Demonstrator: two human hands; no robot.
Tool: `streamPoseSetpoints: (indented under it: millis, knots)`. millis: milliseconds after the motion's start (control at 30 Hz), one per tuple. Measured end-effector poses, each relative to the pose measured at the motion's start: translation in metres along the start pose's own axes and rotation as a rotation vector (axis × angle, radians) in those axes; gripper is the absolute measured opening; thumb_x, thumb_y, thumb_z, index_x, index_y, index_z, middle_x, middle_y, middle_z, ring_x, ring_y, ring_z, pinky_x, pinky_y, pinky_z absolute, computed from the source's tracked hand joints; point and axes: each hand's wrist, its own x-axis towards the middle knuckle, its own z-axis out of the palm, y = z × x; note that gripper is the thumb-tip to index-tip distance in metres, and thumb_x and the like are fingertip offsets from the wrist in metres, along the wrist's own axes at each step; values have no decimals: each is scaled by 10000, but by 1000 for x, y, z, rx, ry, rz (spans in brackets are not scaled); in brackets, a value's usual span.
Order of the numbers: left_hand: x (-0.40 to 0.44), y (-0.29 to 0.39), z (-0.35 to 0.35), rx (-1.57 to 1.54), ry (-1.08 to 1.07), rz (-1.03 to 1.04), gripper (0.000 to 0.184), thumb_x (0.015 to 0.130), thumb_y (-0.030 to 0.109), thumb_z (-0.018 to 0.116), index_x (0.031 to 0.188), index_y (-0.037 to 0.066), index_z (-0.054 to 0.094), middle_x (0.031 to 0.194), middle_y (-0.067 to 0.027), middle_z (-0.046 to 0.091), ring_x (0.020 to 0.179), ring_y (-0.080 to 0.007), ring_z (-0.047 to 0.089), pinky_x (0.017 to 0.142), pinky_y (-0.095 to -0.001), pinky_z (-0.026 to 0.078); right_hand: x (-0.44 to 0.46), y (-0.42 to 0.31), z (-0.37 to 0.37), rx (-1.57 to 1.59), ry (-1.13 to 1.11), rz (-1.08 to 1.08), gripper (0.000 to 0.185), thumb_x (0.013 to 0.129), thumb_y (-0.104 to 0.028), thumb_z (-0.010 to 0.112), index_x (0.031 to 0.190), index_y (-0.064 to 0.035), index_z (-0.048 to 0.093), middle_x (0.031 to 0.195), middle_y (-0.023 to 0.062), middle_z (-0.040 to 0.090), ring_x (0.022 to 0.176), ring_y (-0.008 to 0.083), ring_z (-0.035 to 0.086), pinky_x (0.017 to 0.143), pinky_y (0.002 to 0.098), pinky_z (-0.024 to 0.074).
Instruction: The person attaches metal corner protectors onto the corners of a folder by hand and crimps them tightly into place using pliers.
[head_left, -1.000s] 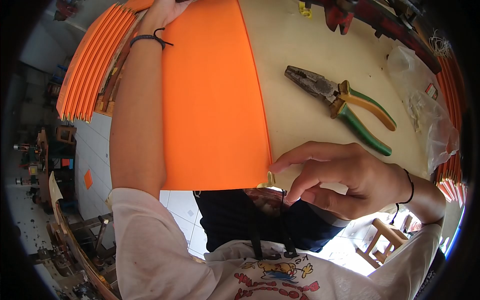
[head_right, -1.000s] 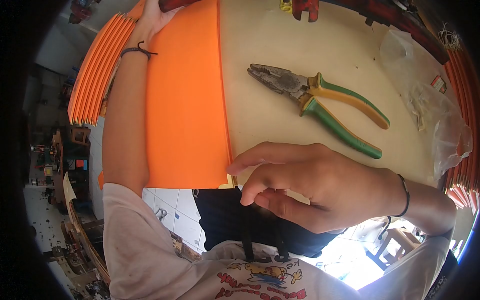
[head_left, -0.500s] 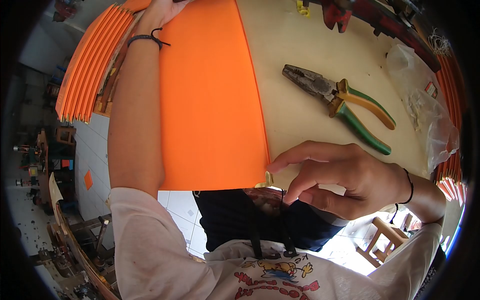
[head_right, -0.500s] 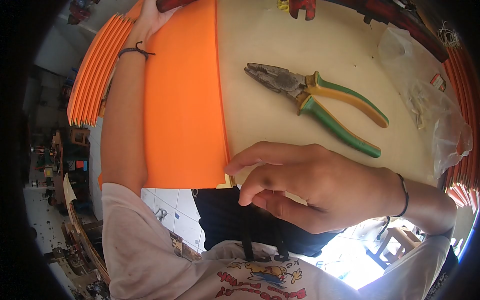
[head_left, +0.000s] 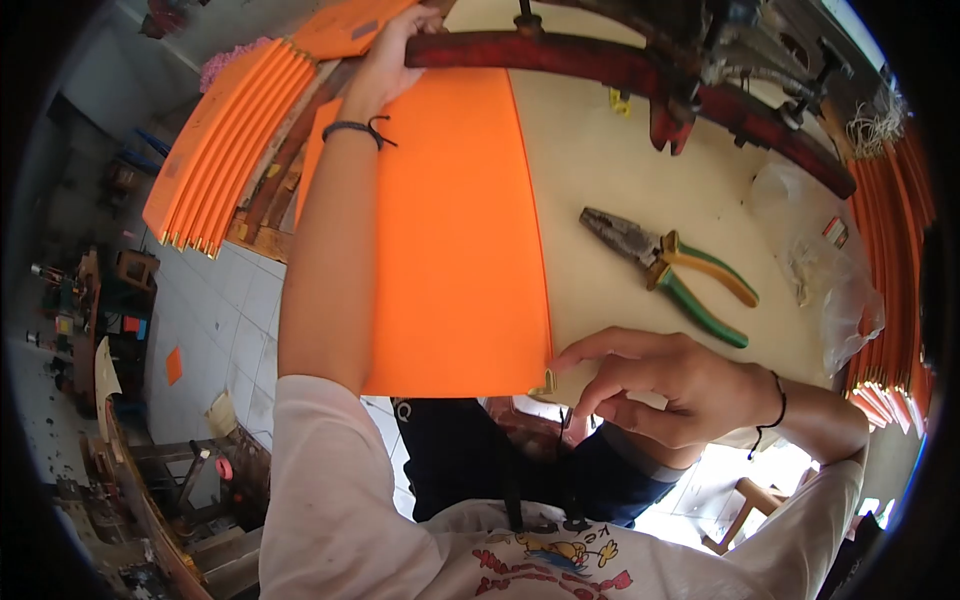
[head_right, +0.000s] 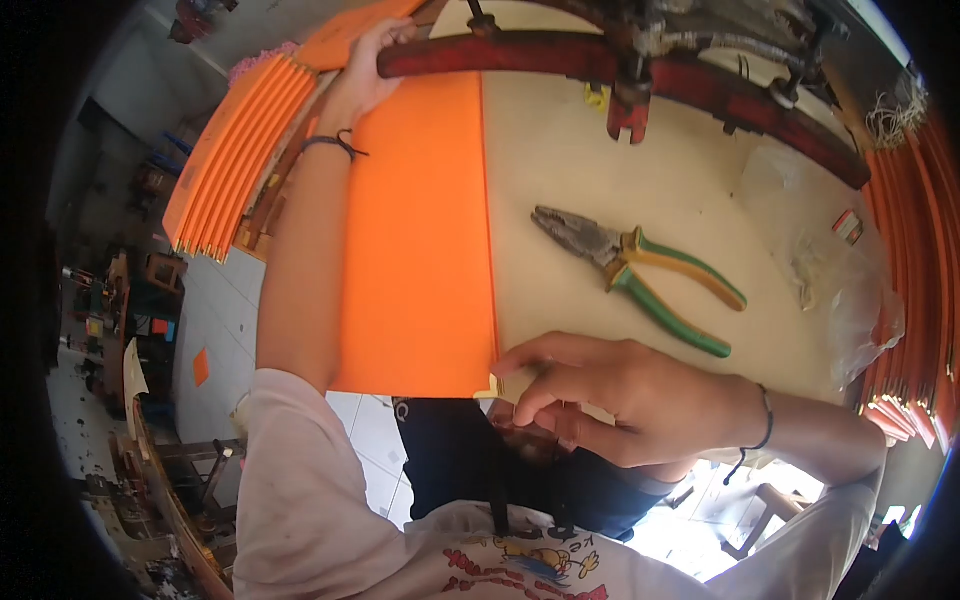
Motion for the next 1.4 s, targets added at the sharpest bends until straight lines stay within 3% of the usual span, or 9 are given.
streamPoseSetpoints:
  millis: [33,133,267,367,633,833,933,1267,1400]
  knots:
    - [-17,13,35,34,102,-6,257,904,242,632,721,128,492,746,30,522,716,-103,513,740,-277,462,0,-1,0,3,-15,21,258,889,124,504,1078,-26,596,1309,161,526,771,188,670,701,300,556]
    - [-17,18,36,20,104,-85,310,911,273,630,689,130,467,719,26,473,687,-109,482,718,-272,457,-1,-1,2,12,-9,35,234,896,118,506,1065,-23,588,1308,163,526,742,171,662,686,295,554]
    - [-15,16,35,19,114,-82,332,921,290,616,684,121,456,715,19,469,682,-115,474,716,-279,456,-1,-7,-1,-22,-23,91,223,890,103,531,1058,-30,597,1324,163,531,844,201,702,722,305,564]
    - [-12,15,26,-5,37,-109,349,931,319,596,687,116,454,719,9,487,687,-123,483,722,-286,460,-1,-7,-2,-52,-29,107,259,851,154,564,1024,-1,678,1359,151,513,1038,264,670,844,328,559]
    - [-14,19,31,-24,52,-140,395,947,396,543,688,110,459,728,-15,533,699,-142,502,730,-290,450,-1,-7,-1,-83,-24,56,255,846,145,578,1030,3,682,1354,153,521,1057,271,662,861,333,542]
    - [-13,19,28,-56,-114,-86,495,931,524,474,674,101,485,738,-39,578,719,-156,524,737,-295,436,-3,-7,1,-70,-21,85,270,837,145,570,1028,-4,689,1356,149,518,1060,266,662,853,333,534]
    - [-15,18,33,-36,-44,-74,522,925,546,461,684,85,512,748,-48,592,724,-164,529,740,-295,435,-3,-7,0,-77,-25,71,280,837,146,563,1035,-6,687,1355,145,514,1048,260,668,843,328,535]
    - [-18,20,38,-21,-11,-88,534,903,547,485,782,40,601,824,-76,642,816,-183,580,805,-329,482,-5,1,2,-114,-20,21,291,835,153,553,1041,-9,679,1349,140,510,990,234,694,804,312,540]
    - [-21,20,39,-46,18,-81,507,910,523,499,829,31,592,856,-85,631,826,-200,587,816,-330,487,-2,0,4,-102,10,0,232,834,75,593,1036,-34,629,1270,164,562,922,294,682,761,352,554]
